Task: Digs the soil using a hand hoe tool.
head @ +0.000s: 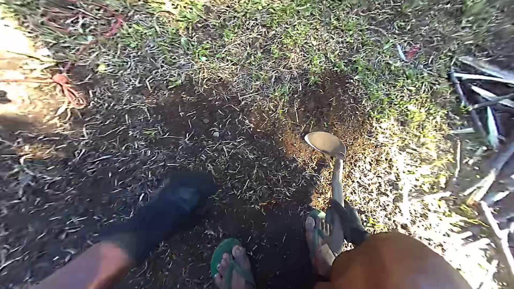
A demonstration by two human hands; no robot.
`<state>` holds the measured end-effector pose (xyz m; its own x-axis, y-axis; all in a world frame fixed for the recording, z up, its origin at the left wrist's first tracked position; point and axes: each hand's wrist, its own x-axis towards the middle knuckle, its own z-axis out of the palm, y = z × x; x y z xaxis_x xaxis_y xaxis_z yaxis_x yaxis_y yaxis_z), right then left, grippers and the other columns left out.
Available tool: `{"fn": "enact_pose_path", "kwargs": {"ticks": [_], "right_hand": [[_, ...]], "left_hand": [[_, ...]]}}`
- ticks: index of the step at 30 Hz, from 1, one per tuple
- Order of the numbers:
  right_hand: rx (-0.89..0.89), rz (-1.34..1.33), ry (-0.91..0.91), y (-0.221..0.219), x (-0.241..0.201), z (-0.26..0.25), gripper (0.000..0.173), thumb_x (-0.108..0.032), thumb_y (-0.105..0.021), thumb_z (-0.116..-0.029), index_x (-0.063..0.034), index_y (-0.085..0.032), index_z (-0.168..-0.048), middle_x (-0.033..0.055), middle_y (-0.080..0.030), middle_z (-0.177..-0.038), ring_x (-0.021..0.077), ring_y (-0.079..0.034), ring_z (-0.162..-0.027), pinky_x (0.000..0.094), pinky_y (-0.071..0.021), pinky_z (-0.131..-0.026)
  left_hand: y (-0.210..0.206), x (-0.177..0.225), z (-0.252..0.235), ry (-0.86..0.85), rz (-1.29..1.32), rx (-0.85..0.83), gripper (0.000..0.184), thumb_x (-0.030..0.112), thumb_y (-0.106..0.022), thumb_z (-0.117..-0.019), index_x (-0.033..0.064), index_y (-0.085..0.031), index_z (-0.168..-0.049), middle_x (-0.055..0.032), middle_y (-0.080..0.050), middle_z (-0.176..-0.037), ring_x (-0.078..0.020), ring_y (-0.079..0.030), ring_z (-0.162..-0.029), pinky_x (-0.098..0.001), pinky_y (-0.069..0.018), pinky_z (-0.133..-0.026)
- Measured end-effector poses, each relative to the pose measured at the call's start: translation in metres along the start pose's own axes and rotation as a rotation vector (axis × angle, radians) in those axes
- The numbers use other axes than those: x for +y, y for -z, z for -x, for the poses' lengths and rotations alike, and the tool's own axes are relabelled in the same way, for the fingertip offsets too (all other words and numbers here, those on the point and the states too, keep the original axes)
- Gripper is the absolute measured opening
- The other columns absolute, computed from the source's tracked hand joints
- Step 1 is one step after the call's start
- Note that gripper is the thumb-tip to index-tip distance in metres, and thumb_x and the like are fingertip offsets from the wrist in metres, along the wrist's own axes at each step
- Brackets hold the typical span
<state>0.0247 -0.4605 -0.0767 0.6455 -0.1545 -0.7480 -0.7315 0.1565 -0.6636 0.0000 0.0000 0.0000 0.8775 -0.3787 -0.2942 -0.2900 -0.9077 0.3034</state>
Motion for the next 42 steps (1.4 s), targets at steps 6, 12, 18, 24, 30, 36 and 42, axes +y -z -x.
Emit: {"fn": "enact_pose_path", "kwargs": {"ticks": [6,12,18,24,30,36,42], "right_hand": [[0.062,0.056,0.103,0.035,-0.005,-0.035,0.037,-0.026,-0.058,-0.1047,-0.0023,-0.047,-0.132,0.0077,-0.065,-0.081,0.0144,-0.060,-0.055,0.0316,-0.0546,-0.049],[0.008,0.258,0.114,0.056,0.040,-0.020,0.057,-0.029,-0.063,-0.0988,-0.0026,-0.042,-0.144,0.0105,-0.065,-0.081,0.0189,-0.064,-0.060,0.0382,-0.0586,-0.055],[-0.133,0.847,0.102,0.055,0.018,0.005,0.055,-0.037,-0.076,-0.0885,-0.0035,-0.056,-0.127,0.0099,-0.070,-0.082,0.0207,-0.068,-0.060,0.0434,-0.0610,-0.057],[-0.396,0.550,0.116,-0.002,-0.003,-0.023,0.054,-0.039,-0.067,-0.0955,-0.0031,-0.051,-0.133,0.0075,-0.067,-0.083,0.0179,-0.066,-0.063,0.0377,-0.0598,-0.056],[-0.688,0.981,-0.086,-0.049,-0.023,-0.005,0.044,-0.031,-0.058,-0.1039,-0.0032,-0.046,-0.136,0.0106,-0.067,-0.087,0.0193,-0.068,-0.068,0.0377,-0.0605,-0.064],[-0.675,1.418,0.200,-0.048,-0.058,-0.014,0.064,-0.048,-0.072,-0.0912,-0.0089,-0.054,-0.139,0.0151,-0.070,-0.104,0.0281,-0.070,-0.090,0.0539,-0.0578,-0.082],[-0.441,1.142,0.322,-0.080,-0.171,0.004,0.053,-0.041,-0.065,-0.0965,-0.0058,-0.049,-0.133,0.0076,-0.064,-0.078,0.0190,-0.064,-0.057,0.0380,-0.0582,-0.052]], "left_hand": [[-0.069,0.154,-0.168,-0.344,0.209,0.088,0.034,0.025,-0.063,-0.0988,0.0200,-0.068,-0.132,-0.0139,-0.060,-0.145,-0.0424,-0.048,-0.139,-0.0641,-0.0335,-0.115],[-0.145,0.196,-0.256,0.006,0.352,0.152,0.041,0.029,-0.063,-0.0977,0.0177,-0.065,-0.137,-0.0152,-0.049,-0.156,-0.0464,-0.029,-0.150,-0.0680,-0.0156,-0.122],[-0.105,0.023,-0.163,-0.147,-0.043,0.147,0.041,0.033,-0.072,-0.0930,0.0262,-0.068,-0.133,-0.0087,-0.052,-0.153,-0.0367,-0.033,-0.151,-0.0705,-0.0115,-0.123],[-0.026,-0.083,-0.001,0.565,-0.280,-0.456,0.044,0.027,-0.076,-0.0879,0.0232,-0.068,-0.132,-0.0143,-0.059,-0.142,-0.0447,-0.056,-0.127,-0.0711,-0.0456,-0.096],[-0.042,-0.074,0.080,0.947,0.112,0.037,0.056,0.042,-0.072,-0.0934,0.0157,-0.060,-0.141,-0.0203,-0.046,-0.155,-0.0503,-0.039,-0.142,-0.0755,-0.0340,-0.108],[-0.107,-0.037,0.094,1.219,0.381,0.359,0.067,0.049,-0.059,-0.1004,0.0071,-0.046,-0.152,-0.0331,-0.036,-0.157,-0.0550,-0.029,-0.147,-0.0754,-0.0218,-0.116],[-0.131,-0.045,0.027,1.012,0.271,0.406,0.068,0.056,-0.058,-0.0966,0.0208,-0.048,-0.153,-0.0183,-0.030,-0.166,-0.0483,-0.015,-0.154,-0.0773,-0.0072,-0.117]]}}
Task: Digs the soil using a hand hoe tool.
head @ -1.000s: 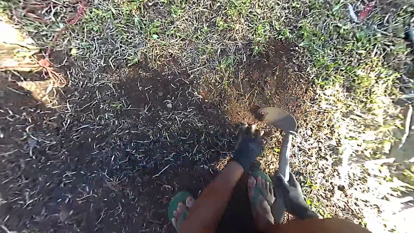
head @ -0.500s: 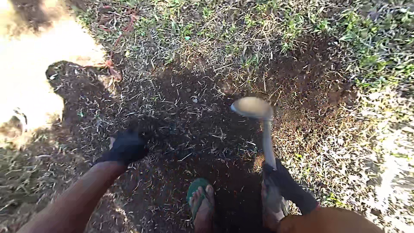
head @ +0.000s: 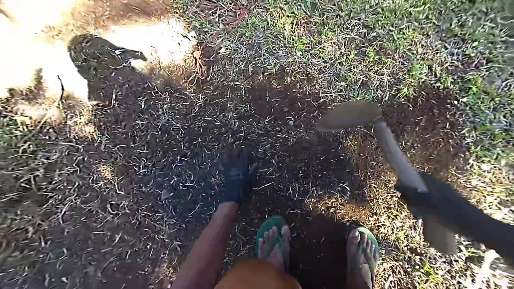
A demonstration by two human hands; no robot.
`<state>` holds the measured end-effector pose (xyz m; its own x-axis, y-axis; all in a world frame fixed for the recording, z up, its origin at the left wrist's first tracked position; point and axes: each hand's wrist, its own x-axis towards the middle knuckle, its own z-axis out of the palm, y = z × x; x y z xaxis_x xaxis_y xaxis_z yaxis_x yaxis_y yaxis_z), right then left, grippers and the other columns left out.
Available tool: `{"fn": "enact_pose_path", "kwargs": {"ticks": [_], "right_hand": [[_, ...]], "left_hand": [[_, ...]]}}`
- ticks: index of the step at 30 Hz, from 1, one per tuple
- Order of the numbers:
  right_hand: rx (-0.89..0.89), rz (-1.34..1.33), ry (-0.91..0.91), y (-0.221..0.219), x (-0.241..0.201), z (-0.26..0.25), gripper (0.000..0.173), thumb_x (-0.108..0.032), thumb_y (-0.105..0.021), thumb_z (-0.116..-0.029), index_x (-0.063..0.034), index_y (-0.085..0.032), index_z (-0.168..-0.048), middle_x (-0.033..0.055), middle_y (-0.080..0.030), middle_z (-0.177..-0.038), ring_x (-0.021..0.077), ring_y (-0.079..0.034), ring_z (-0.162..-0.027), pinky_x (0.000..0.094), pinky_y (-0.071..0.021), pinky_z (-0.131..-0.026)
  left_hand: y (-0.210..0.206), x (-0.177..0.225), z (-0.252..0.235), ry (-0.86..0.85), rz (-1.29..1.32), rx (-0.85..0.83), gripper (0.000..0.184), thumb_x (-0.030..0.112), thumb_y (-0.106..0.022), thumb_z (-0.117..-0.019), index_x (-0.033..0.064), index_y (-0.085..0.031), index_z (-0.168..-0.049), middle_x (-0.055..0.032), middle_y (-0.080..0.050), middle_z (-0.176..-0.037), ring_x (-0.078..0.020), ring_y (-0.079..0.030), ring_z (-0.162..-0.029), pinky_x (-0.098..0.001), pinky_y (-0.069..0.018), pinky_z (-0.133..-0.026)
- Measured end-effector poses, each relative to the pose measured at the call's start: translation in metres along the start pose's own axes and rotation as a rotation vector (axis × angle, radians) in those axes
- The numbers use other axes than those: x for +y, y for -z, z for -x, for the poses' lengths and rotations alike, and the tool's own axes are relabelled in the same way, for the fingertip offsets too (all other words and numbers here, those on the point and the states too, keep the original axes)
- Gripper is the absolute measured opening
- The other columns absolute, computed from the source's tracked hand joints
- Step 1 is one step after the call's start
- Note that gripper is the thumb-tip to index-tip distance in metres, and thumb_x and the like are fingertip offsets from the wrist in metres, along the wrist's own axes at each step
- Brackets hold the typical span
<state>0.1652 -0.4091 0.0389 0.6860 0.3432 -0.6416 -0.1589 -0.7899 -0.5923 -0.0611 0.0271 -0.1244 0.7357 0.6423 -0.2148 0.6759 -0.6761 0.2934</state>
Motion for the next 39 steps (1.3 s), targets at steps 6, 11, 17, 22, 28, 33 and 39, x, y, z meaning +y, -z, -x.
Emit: {"fn": "enact_pose_path", "kwargs": {"ticks": [6,11,17,22,28,33,39], "right_hand": [[0.173,-0.482,-0.071,-0.056,-0.048,-0.044,0.029,-0.025,-0.052,-0.1074,-0.0033,-0.049,-0.127,0.0046,-0.060,-0.078,0.0131,-0.060,-0.059,0.0308,-0.0557,-0.056],[0.074,-0.782,-0.038,-0.251,-0.011,-0.038,0.039,-0.027,-0.054,-0.1056,0.0038,-0.048,-0.128,0.0065,-0.061,-0.072,0.0163,-0.061,-0.057,0.0352,-0.0578,-0.055],[-0.098,-0.320,-0.159,-0.265,0.003,0.004,0.060,-0.044,-0.070,-0.0938,-0.0051,-0.052,-0.136,0.0120,-0.069,-0.093,0.0216,-0.069,-0.071,0.0435,-0.0609,-0.068],[0.072,-0.705,-0.018,-0.213,-0.005,-0.028,0.050,-0.030,-0.066,-0.0986,-0.0004,-0.047,-0.134,0.0092,-0.065,-0.076,0.0195,-0.065,-0.057,0.0368,-0.0599,-0.054],[0.551,-1.443,0.011,-0.180,0.004,-0.088,0.031,-0.031,-0.040,-0.1118,-0.0039,-0.054,-0.110,0.0025,-0.058,-0.068,0.0102,-0.058,-0.052,0.0258,-0.0538,-0.048],[0.413,-1.048,-0.111,-0.208,0.032,-0.072,0.038,-0.027,-0.049,-0.1084,0.0010,-0.042,-0.133,0.0055,-0.056,-0.066,0.0155,-0.058,-0.051,0.0324,-0.0555,-0.049],[0.520,-0.990,-0.080,-0.169,0.028,-0.068,0.035,-0.026,-0.055,-0.1057,0.0009,-0.048,-0.127,0.0052,-0.060,-0.068,0.0144,-0.059,-0.051,0.0310,-0.0552,-0.047]], "left_hand": [[-0.025,-0.045,-0.037,0.009,-0.095,0.164,0.068,0.065,-0.036,-0.1020,0.0258,-0.040,-0.158,-0.0151,-0.026,-0.168,-0.0496,-0.014,-0.154,-0.0817,-0.0076,-0.113],[-0.021,-0.054,-0.057,0.250,-0.124,0.216,0.066,0.064,-0.033,-0.1025,0.0249,-0.043,-0.155,-0.0206,-0.036,-0.162,-0.0495,-0.025,-0.151,-0.0775,-0.0132,-0.115],[-0.026,-0.056,-0.058,0.239,-0.148,0.253,0.062,0.059,-0.036,-0.1041,0.0228,-0.047,-0.153,-0.0190,-0.042,-0.159,-0.0462,-0.032,-0.149,-0.0730,-0.0176,-0.118],[-0.023,-0.052,-0.053,0.222,-0.120,0.302,0.057,0.053,-0.038,-0.1054,0.0229,-0.048,-0.152,-0.0207,-0.045,-0.157,-0.0475,-0.036,-0.147,-0.0716,-0.0207,-0.117],[-0.018,-0.046,-0.057,0.231,-0.047,0.290,0.057,0.046,-0.043,-0.1037,0.0198,-0.046,-0.154,-0.0193,-0.042,-0.159,-0.0472,-0.031,-0.150,-0.0743,-0.0161,-0.116],[0.002,-0.006,-0.091,-0.041,0.089,0.285,0.067,0.052,-0.048,-0.0997,0.0133,-0.044,-0.154,-0.0246,-0.030,-0.164,-0.0538,-0.018,-0.152,-0.0772,-0.0109,-0.116],[-0.015,0.039,-0.163,0.069,0.071,0.153,0.076,0.066,-0.038,-0.0993,0.0189,-0.035,-0.159,-0.0224,-0.025,-0.167,-0.0496,-0.017,-0.154,-0.0811,-0.0086,-0.114]]}}
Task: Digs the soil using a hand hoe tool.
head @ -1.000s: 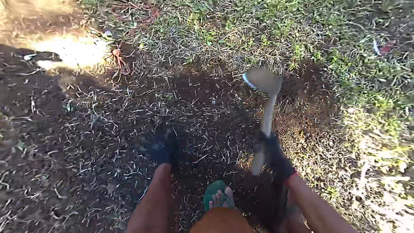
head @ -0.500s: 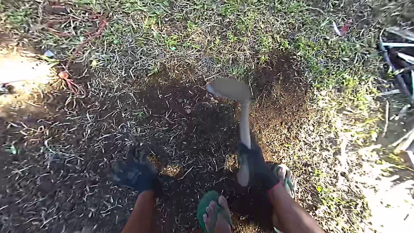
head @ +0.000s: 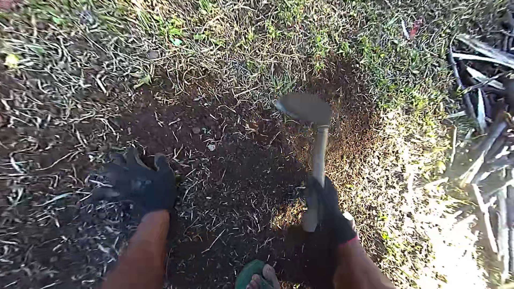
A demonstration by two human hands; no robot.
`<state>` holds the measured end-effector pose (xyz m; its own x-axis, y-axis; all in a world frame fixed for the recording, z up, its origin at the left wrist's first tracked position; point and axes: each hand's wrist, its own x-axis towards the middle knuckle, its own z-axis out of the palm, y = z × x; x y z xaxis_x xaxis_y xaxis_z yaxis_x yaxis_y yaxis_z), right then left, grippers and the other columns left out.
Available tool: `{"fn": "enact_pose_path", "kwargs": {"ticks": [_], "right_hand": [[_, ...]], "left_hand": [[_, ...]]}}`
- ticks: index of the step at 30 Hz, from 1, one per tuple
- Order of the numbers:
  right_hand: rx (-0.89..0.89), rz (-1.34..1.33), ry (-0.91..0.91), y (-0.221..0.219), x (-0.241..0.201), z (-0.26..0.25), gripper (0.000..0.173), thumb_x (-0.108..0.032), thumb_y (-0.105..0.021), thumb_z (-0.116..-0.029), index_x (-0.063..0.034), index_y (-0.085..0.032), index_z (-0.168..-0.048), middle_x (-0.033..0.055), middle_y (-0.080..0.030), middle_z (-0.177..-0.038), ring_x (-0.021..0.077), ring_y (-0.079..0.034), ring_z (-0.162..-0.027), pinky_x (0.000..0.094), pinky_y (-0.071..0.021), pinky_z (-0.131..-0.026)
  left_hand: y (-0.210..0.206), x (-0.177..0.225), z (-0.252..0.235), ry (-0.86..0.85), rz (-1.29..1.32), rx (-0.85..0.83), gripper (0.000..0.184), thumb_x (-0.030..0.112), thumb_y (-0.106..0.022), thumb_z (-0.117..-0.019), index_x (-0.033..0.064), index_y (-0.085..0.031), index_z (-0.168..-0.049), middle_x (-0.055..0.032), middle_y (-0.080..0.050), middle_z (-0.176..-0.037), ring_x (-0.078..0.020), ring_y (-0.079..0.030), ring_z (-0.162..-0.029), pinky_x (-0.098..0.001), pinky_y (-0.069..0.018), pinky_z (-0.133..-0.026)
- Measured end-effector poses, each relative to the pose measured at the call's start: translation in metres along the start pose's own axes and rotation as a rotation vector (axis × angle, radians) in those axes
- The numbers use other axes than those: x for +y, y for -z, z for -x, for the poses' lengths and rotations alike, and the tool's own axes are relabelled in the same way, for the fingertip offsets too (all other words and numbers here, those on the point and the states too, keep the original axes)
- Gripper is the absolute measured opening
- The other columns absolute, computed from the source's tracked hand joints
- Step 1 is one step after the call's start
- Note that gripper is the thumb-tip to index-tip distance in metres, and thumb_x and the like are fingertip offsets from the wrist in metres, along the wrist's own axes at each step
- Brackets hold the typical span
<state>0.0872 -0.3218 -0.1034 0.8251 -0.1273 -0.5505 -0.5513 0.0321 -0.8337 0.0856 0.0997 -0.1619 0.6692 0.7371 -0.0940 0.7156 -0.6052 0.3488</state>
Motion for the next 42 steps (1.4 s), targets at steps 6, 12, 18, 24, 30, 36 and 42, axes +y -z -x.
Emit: {"fn": "enact_pose_path", "kwargs": {"ticks": [6,12,18,24,30,36,42], "right_hand": [[0.136,-0.344,0.042,-0.050,-0.031,-0.061,0.048,-0.044,-0.025,-0.1122,-0.0108,-0.056,-0.099,-0.0025,-0.056,-0.066,0.0092,-0.056,-0.056,0.0298,-0.0548,-0.055],[0.062,-0.053,-0.194,-0.094,-0.009,0.015,0.044,-0.032,-0.049,-0.1073,0.0013,-0.044,-0.135,0.0040,-0.058,-0.068,0.0138,-0.059,-0.053,0.0321,-0.0562,-0.050],[0.345,-0.235,-0.018,-0.065,-0.059,-0.016,0.035,-0.032,-0.041,-0.1111,-0.0015,-0.051,-0.125,0.0016,-0.058,-0.071,0.0108,-0.058,-0.056,0.0290,-0.0551,-0.053],[0.136,-0.073,-0.158,-0.117,-0.007,-0.022,0.041,-0.028,-0.051,-0.1065,0.0053,-0.046,-0.130,0.0067,-0.059,-0.068,0.0163,-0.060,-0.053,0.0348,-0.0577,-0.052],[0.208,-0.061,-0.161,-0.095,-0.043,-0.010,0.041,-0.030,-0.055,-0.1055,0.0024,-0.047,-0.128,0.0052,-0.060,-0.066,0.0154,-0.060,-0.050,0.0327,-0.0567,-0.048],[0.395,-0.451,0.060,-0.106,-0.066,-0.087,0.028,-0.028,-0.038,-0.1114,-0.0026,-0.050,-0.109,0.0005,-0.056,-0.064,0.0115,-0.057,-0.052,0.0310,-0.0560,-0.051],[0.099,0.050,-0.257,-0.096,-0.037,-0.030,0.043,-0.032,-0.058,-0.1046,0.0009,-0.047,-0.130,0.0061,-0.061,-0.068,0.0163,-0.062,-0.051,0.0332,-0.0579,-0.049]], "left_hand": [[-0.010,0.001,-0.002,0.032,-0.152,0.044,0.076,0.068,-0.030,-0.0999,0.0228,-0.032,-0.161,-0.0156,-0.028,-0.167,-0.0424,-0.020,-0.155,-0.0777,-0.0092,-0.116],[-0.013,-0.003,-0.005,0.050,-0.226,0.042,0.074,0.068,-0.029,-0.1000,0.0225,-0.039,-0.158,-0.0153,-0.035,-0.164,-0.0406,-0.026,-0.154,-0.0750,-0.0129,-0.117],[-0.015,-0.001,-0.008,0.052,-0.279,0.027,0.071,0.064,-0.030,-0.1016,0.0216,-0.040,-0.158,-0.0146,-0.035,-0.164,-0.0389,-0.027,-0.154,-0.0729,-0.0121,-0.119],[-0.014,0.004,-0.006,0.068,-0.260,0.031,0.067,0.058,-0.032,-0.1034,0.0193,-0.040,-0.157,-0.0182,-0.035,-0.164,-0.0408,-0.030,-0.152,-0.0725,-0.0152,-0.118],[-0.020,-0.003,-0.006,0.089,-0.275,0.008,0.069,0.061,-0.031,-0.1031,0.0216,-0.035,-0.160,-0.0198,-0.033,-0.164,-0.0414,-0.028,-0.153,-0.0722,-0.0134,-0.119],[-0.019,0.000,-0.006,0.091,-0.330,0.044,0.067,0.059,-0.029,-0.1036,0.0215,-0.039,-0.158,-0.0186,-0.038,-0.162,-0.0394,-0.030,-0.152,-0.0703,-0.0114,-0.120],[-0.018,-0.002,-0.005,0.077,-0.349,0.058,0.065,0.058,-0.030,-0.1039,0.0215,-0.042,-0.156,-0.0171,-0.038,-0.162,-0.0385,-0.032,-0.152,-0.0697,-0.0140,-0.120]]}}
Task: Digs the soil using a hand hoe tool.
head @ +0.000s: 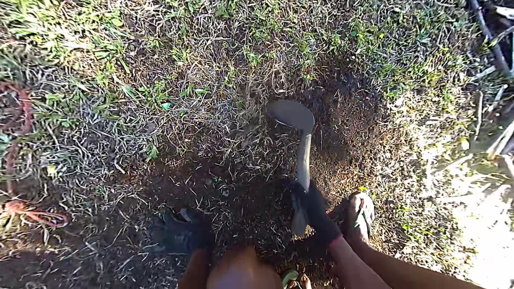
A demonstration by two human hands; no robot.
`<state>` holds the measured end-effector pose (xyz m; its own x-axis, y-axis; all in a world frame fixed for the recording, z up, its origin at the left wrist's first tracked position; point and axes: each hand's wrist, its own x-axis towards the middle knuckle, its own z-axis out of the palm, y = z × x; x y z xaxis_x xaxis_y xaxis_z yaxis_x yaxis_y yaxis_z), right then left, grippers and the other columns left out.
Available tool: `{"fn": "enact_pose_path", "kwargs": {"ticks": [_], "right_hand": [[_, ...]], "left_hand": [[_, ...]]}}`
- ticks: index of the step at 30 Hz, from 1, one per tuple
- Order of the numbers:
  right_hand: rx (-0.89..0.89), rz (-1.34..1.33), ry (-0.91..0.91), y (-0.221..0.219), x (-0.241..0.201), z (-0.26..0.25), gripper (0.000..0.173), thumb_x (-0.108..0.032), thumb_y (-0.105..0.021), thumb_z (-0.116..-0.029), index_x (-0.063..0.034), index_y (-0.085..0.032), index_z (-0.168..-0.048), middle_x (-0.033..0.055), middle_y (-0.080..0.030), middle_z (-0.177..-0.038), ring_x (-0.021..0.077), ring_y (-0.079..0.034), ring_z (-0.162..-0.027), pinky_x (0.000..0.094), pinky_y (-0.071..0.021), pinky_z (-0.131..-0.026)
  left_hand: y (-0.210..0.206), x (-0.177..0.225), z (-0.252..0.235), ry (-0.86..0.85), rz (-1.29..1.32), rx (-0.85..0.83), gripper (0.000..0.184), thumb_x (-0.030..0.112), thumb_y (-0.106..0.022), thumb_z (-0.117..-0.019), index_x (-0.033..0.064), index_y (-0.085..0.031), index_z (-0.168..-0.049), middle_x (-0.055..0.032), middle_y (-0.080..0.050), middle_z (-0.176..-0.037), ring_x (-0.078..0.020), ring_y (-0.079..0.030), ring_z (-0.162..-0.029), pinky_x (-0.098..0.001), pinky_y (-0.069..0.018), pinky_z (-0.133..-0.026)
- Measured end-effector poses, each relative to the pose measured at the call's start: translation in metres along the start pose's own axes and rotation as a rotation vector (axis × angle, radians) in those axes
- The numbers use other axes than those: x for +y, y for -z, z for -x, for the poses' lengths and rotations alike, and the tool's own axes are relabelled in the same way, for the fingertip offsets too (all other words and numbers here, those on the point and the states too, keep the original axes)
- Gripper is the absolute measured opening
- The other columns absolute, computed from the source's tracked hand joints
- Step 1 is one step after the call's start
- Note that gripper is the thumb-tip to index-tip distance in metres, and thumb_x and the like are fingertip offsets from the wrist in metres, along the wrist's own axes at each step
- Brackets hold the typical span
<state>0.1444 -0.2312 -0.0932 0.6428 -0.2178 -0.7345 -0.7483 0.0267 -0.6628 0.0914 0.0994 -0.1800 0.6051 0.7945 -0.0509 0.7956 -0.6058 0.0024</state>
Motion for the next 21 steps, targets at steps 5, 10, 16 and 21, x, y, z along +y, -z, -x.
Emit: {"fn": "enact_pose_path", "kwargs": {"ticks": [5,10,16,21], "right_hand": [[0.264,-0.338,0.220,0.024,-0.036,-0.013,0.030,-0.026,-0.047,-0.1091,0.0019,-0.046,-0.120,0.0042,-0.058,-0.065,0.0144,-0.060,-0.051,0.0317,-0.0570,-0.050],[0.147,-0.316,0.245,-0.025,-0.019,-0.044,0.027,-0.023,-0.045,-0.1080,0.0026,-0.049,-0.115,0.0039,-0.057,-0.063,0.0144,-0.058,-0.051,0.0327,-0.0562,-0.052],[0.051,-0.042,0.049,-0.010,-0.010,0.003,0.038,-0.030,-0.057,-0.1052,0.0016,-0.049,-0.125,0.0059,-0.062,-0.067,0.0157,-0.061,-0.050,0.0326,-0.0570,-0.048],[0.267,-0.434,0.214,-0.021,-0.029,-0.030,0.029,-0.025,-0.045,-0.1104,0.0012,-0.046,-0.121,0.0038,-0.058,-0.065,0.0131,-0.060,-0.051,0.0304,-0.0577,-0.051]], "left_hand": [[0.001,0.003,0.000,0.000,0.014,0.001,0.065,0.058,-0.030,-0.1035,0.0210,-0.044,-0.155,-0.0179,-0.040,-0.161,-0.0393,-0.033,-0.151,-0.0703,-0.0150,-0.119],[0.001,0.002,0.001,-0.007,0.039,0.006,0.067,0.059,-0.031,-0.1035,0.0199,-0.041,-0.157,-0.0187,-0.037,-0.162,-0.0408,-0.031,-0.152,-0.0719,-0.0141,-0.119],[0.004,0.005,0.000,-0.003,0.042,0.015,0.065,0.057,-0.034,-0.1030,0.0196,-0.044,-0.155,-0.0189,-0.038,-0.162,-0.0405,-0.032,-0.151,-0.0716,-0.0144,-0.119],[0.006,0.005,0.000,0.002,0.024,0.017,0.065,0.058,-0.031,-0.1032,0.0203,-0.045,-0.155,-0.0185,-0.039,-0.161,-0.0410,-0.033,-0.151,-0.0727,-0.0149,-0.118]]}}
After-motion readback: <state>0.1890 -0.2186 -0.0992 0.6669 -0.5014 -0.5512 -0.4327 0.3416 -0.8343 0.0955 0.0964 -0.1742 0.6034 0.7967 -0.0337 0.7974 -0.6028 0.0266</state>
